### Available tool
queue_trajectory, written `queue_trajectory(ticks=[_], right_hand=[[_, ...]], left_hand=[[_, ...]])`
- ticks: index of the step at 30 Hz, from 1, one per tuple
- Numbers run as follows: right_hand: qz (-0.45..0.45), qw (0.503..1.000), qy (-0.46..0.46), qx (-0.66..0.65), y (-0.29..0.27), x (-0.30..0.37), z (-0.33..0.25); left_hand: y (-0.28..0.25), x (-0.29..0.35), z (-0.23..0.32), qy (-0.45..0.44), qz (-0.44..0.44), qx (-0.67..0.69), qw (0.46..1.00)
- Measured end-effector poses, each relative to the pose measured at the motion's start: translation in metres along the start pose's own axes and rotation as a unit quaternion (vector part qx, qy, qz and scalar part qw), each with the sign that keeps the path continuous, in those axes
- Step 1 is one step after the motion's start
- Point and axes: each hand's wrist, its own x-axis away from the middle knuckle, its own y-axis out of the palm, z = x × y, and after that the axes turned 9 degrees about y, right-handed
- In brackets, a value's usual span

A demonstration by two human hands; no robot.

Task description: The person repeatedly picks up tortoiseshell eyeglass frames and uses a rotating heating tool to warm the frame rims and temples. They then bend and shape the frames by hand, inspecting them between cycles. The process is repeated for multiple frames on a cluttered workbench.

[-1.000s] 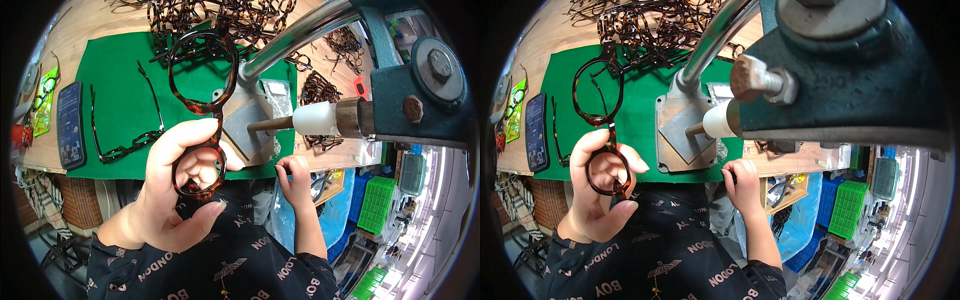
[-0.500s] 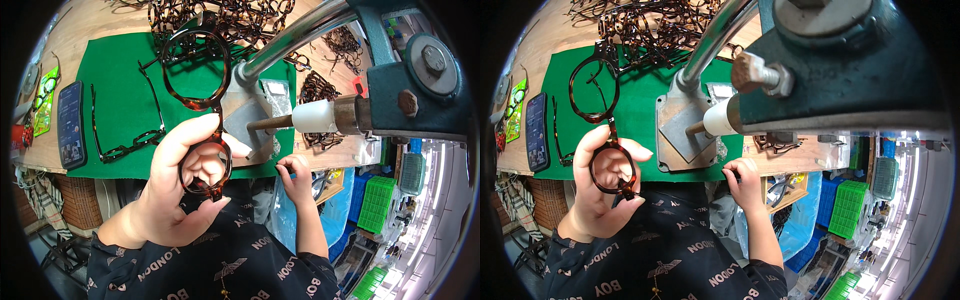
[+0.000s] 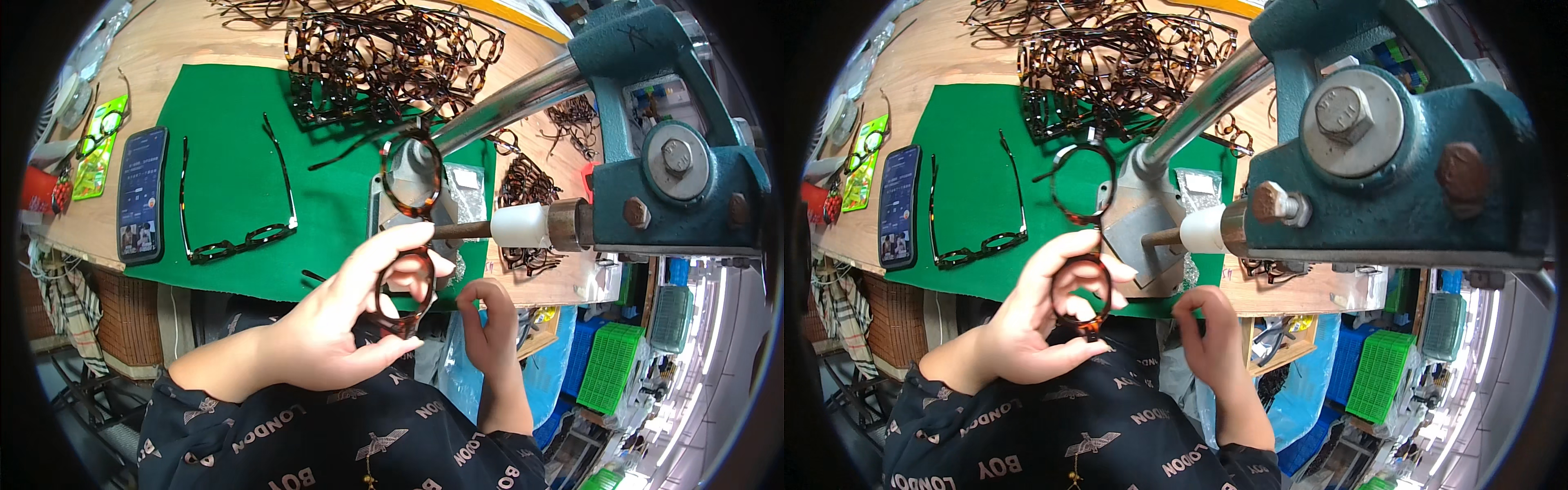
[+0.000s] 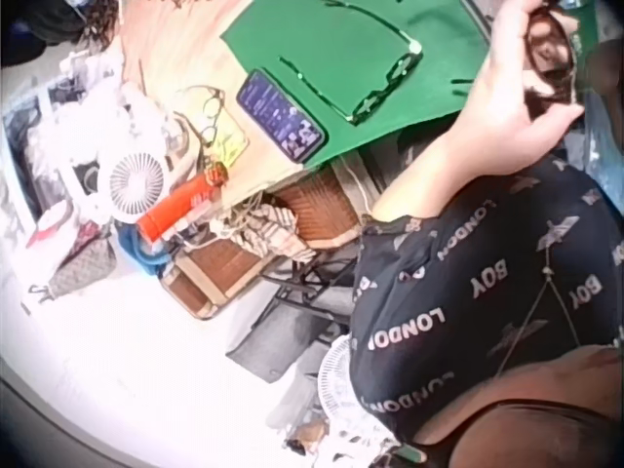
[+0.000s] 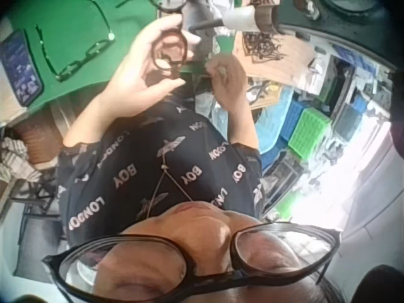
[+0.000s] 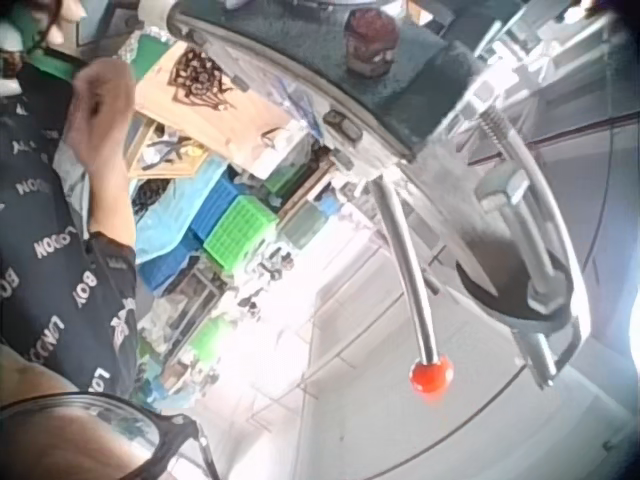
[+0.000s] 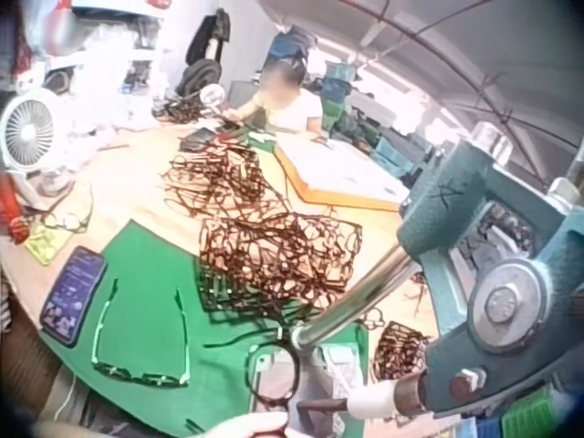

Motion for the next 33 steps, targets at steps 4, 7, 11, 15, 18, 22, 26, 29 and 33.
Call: queue_trajectory(ticks=[4, 7, 11, 15, 18, 22, 26, 29, 33], right_hand=[[-0.051, 0.965, -0.215, -0.140, 0.008, -0.015, -0.045], [-0.044, 0.959, -0.266, -0.081, 0.010, -0.025, -0.055], [-0.048, 0.958, -0.277, -0.050, 0.008, -0.026, -0.057], [-0.054, 0.956, -0.285, -0.040, 0.007, -0.028, -0.055], [-0.057, 0.957, -0.278, -0.052, 0.007, -0.029, -0.052], [-0.056, 0.963, -0.243, -0.104, 0.009, -0.028, -0.054], [-0.080, 0.958, -0.228, -0.154, 0.008, -0.031, -0.052], [-0.105, 0.954, -0.231, -0.161, 0.005, -0.035, -0.051], [-0.173, 0.941, -0.072, -0.283, 0.003, -0.028, -0.052]], left_hand=[[0.003, 0.000, 0.002, -0.005, -0.009, -0.032, 0.999], [0.003, 0.000, 0.003, -0.005, -0.004, -0.056, 0.998], [0.002, 0.000, 0.005, -0.018, -0.008, -0.090, 0.996], [0.002, -0.001, 0.004, -0.015, -0.009, -0.110, 0.994], [0.002, -0.002, 0.004, -0.012, -0.007, -0.103, 0.995], [0.004, -0.003, 0.004, -0.023, 0.007, -0.070, 0.997], [0.005, -0.003, 0.004, -0.021, 0.007, -0.053, 0.998], [0.006, -0.002, 0.003, -0.019, 0.008, -0.024, 1.000], [0.006, -0.003, 0.001, 0.003, 0.000, -0.006, 1.000]])
